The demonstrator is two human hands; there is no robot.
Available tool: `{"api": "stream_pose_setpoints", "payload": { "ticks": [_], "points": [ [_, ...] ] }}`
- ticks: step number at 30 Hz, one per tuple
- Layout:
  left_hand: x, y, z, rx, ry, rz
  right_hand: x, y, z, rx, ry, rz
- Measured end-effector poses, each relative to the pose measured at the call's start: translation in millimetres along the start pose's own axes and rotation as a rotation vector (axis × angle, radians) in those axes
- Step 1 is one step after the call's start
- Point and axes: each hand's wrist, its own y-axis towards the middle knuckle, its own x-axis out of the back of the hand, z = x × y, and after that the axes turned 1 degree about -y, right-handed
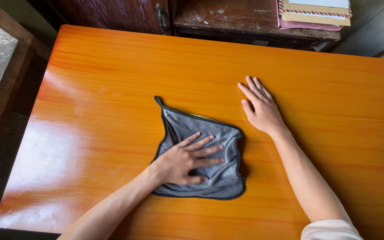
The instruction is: Wiping a wooden table with a microfiber cloth.
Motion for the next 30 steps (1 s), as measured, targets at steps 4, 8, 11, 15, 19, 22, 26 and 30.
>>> {"api": "stream_pose_setpoints", "payload": {
  "ticks": [4,8,11,15,19,22,26,30],
  "points": [
    [15,-9,25,0.105,0.062,-0.066,-1,-1,-1,0.011,0.016,0.003],
    [33,-33,53,0.387,0.041,-0.158,2,0,4,-0.007,0.019,0.018],
    [46,-54,72,0.568,0.101,-0.212,3,-1,2,-0.022,0.01,0.034],
    [43,-74,87,0.848,0.194,-0.347,0,-5,-4,0.004,0.014,0.014],
    [30,-67,76,0.847,0.28,-0.358,1,-7,-5,0.001,0.02,0.013],
    [26,-52,47,0.819,0.334,-0.367,1,-8,-5,0.028,0.025,-0.002],
    [18,-22,-12,0.489,0.198,-0.185,3,-9,-3,0.007,0.021,0.005],
    [-10,-1,-80,0.135,0.112,-0.082,-3,-10,-10,0.058,0.038,-0.039]
  ]
}}
